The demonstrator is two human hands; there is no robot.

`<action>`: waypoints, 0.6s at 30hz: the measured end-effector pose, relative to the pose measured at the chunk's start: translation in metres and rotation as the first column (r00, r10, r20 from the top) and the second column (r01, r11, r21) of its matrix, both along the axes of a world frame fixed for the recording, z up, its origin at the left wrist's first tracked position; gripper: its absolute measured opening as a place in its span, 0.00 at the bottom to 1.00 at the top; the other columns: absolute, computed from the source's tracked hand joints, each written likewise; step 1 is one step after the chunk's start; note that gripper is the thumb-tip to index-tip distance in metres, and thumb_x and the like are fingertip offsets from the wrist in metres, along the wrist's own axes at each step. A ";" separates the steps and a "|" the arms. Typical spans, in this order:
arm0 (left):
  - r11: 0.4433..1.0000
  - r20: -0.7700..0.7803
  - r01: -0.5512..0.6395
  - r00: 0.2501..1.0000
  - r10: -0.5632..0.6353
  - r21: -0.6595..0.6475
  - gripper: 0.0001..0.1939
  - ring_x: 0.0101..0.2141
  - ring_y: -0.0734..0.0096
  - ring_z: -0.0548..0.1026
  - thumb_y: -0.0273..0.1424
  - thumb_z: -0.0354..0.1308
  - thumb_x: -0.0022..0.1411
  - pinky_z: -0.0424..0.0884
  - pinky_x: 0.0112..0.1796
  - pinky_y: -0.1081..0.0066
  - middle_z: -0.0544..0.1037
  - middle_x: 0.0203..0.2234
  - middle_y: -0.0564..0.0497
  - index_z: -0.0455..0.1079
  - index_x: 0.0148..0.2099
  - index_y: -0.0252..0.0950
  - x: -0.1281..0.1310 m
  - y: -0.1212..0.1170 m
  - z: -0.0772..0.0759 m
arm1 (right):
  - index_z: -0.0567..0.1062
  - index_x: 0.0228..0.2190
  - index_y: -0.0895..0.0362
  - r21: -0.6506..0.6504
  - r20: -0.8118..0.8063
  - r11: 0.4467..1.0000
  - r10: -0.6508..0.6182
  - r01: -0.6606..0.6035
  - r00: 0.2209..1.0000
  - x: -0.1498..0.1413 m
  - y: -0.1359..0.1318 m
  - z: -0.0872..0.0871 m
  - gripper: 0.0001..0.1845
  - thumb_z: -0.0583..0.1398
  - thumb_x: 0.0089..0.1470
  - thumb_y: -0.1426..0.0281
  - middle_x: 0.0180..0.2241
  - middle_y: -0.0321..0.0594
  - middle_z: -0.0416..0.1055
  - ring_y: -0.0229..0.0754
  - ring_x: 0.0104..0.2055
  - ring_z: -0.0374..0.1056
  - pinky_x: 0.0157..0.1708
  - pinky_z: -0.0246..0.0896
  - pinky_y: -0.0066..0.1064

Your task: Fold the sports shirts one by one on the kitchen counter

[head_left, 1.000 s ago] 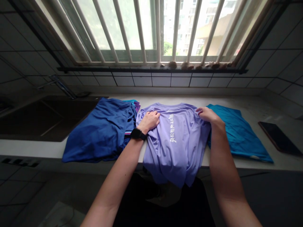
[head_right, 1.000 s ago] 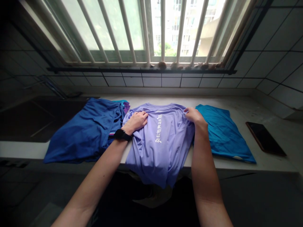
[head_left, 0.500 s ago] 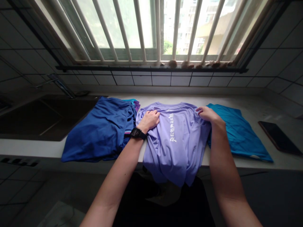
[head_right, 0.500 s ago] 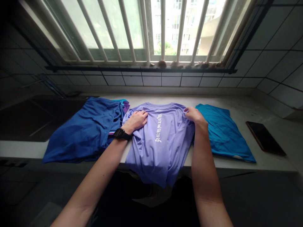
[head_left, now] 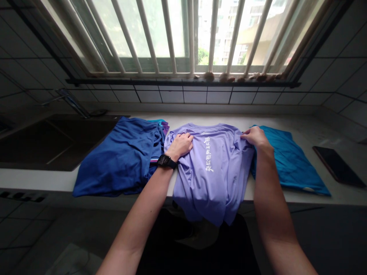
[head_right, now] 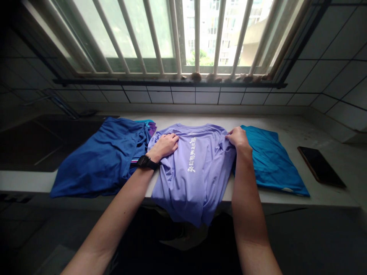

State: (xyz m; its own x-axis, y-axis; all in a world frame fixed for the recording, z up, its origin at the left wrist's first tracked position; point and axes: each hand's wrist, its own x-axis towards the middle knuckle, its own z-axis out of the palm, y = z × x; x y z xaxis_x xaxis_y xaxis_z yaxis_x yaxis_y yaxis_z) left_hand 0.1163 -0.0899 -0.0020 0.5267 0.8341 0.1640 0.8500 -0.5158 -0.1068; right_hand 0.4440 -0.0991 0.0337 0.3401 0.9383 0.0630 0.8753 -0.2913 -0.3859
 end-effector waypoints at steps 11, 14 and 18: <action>0.999 0.037 -0.020 0.999 0.022 -0.051 0.17 0.54 0.54 0.75 0.29 0.49 0.70 0.70 0.54 0.58 0.77 0.54 0.39 0.74 0.55 0.35 -0.006 0.004 0.000 | 0.83 0.49 0.60 -0.038 0.047 0.997 -0.061 0.062 0.997 -0.006 -0.011 0.011 0.20 0.60 0.65 0.62 0.53 0.56 0.79 0.54 0.59 0.72 0.52 0.67 0.32; 0.998 0.044 -0.022 0.999 0.025 -0.064 0.17 0.55 0.52 0.75 0.29 0.48 0.70 0.70 0.54 0.57 0.77 0.54 0.38 0.74 0.56 0.35 -0.005 0.003 0.001 | 0.83 0.49 0.62 -0.198 -0.007 0.980 -0.014 0.013 1.000 -0.002 -0.015 0.015 0.19 0.63 0.60 0.65 0.51 0.55 0.80 0.54 0.53 0.76 0.48 0.69 0.32; 0.997 0.049 -0.028 0.998 0.032 -0.071 0.17 0.55 0.53 0.75 0.29 0.49 0.70 0.70 0.55 0.57 0.77 0.54 0.39 0.74 0.55 0.35 -0.004 0.003 0.002 | 0.83 0.51 0.59 -0.098 -0.026 0.989 0.112 -0.114 0.993 -0.004 -0.014 0.014 0.22 0.64 0.54 0.75 0.50 0.48 0.81 0.49 0.52 0.76 0.50 0.68 0.28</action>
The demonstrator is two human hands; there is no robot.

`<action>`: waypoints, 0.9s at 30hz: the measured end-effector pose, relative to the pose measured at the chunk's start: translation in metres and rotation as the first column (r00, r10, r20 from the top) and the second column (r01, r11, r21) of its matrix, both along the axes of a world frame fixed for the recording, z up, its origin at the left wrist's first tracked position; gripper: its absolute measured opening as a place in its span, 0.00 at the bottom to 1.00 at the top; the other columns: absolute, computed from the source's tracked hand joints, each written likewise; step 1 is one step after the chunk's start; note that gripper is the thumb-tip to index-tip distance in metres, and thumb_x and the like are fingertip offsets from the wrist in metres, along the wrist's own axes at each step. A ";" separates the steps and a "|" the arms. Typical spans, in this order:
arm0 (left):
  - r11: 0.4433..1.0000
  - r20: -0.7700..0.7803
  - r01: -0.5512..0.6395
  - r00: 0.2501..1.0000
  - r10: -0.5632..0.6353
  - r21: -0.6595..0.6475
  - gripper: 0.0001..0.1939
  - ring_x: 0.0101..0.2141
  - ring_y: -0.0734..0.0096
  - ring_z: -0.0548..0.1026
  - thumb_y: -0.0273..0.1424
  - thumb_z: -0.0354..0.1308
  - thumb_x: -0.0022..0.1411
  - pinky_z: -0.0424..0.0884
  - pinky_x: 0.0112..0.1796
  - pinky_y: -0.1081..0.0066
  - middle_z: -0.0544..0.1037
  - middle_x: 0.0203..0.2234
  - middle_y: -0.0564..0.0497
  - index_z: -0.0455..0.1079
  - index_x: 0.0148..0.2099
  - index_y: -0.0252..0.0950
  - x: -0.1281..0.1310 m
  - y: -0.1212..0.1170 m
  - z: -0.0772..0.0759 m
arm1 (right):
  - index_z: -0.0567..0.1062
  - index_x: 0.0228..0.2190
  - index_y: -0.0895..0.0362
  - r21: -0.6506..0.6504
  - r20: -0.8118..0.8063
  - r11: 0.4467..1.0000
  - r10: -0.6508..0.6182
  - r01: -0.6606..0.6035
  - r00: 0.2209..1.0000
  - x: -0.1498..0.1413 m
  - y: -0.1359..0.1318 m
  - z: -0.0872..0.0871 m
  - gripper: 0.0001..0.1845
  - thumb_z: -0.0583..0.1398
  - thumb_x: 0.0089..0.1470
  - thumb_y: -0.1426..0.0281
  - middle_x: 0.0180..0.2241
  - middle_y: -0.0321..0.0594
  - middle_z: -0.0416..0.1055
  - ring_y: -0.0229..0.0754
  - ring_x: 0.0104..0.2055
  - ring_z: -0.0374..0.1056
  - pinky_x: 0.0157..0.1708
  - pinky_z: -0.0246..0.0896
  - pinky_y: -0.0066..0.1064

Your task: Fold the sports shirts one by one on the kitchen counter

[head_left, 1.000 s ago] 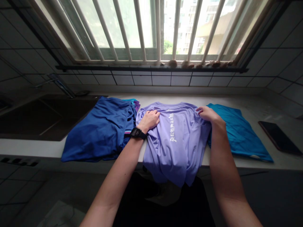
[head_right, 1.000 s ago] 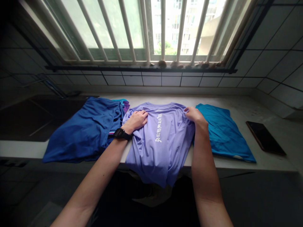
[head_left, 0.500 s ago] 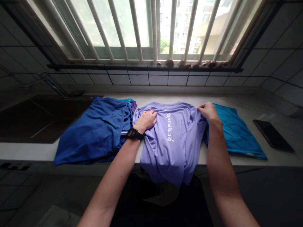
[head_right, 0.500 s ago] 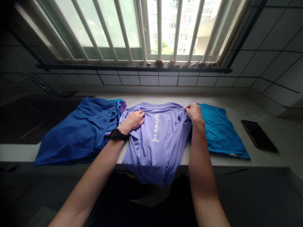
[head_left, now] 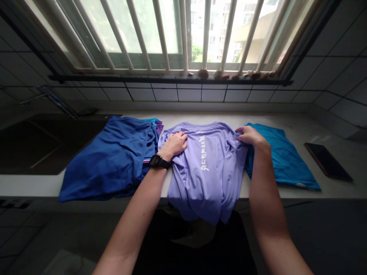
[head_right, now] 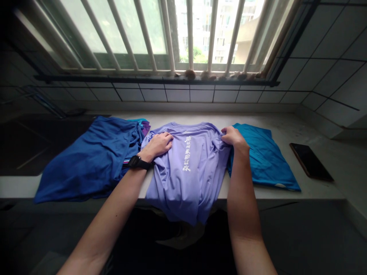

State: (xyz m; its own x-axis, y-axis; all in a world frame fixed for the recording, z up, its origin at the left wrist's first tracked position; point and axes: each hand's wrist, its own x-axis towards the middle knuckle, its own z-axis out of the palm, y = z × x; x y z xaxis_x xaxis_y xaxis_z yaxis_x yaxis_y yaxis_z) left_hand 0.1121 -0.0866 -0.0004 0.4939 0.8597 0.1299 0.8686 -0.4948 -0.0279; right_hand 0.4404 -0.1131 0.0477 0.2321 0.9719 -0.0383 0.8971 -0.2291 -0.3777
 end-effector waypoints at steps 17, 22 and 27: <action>1.000 -0.006 -0.020 1.000 0.020 -0.012 0.18 0.54 0.54 0.75 0.29 0.49 0.70 0.71 0.54 0.58 0.76 0.54 0.39 0.73 0.57 0.35 0.002 -0.002 0.003 | 0.74 0.57 0.59 0.088 -0.418 0.996 0.009 0.031 0.908 -0.004 -0.001 0.003 0.38 0.59 0.41 0.75 0.34 0.41 0.77 0.43 0.31 0.71 0.30 0.66 0.29; 1.000 -0.004 -0.019 1.000 0.019 -0.010 0.18 0.54 0.53 0.76 0.29 0.49 0.70 0.71 0.54 0.58 0.76 0.54 0.38 0.73 0.57 0.33 0.001 -0.001 0.003 | 0.79 0.47 0.57 0.215 -0.216 0.974 -0.020 0.068 0.976 0.003 0.005 -0.007 0.27 0.63 0.40 0.77 0.37 0.41 0.79 0.46 0.41 0.74 0.45 0.69 0.33; 1.000 -0.005 -0.023 1.000 0.023 -0.011 0.19 0.54 0.54 0.76 0.29 0.49 0.70 0.71 0.54 0.58 0.76 0.55 0.39 0.73 0.57 0.34 0.000 0.000 0.001 | 0.81 0.46 0.58 0.208 -0.097 0.943 -0.245 0.260 0.965 0.007 0.006 -0.008 0.19 0.65 0.50 0.69 0.43 0.49 0.79 0.54 0.51 0.74 0.53 0.68 0.40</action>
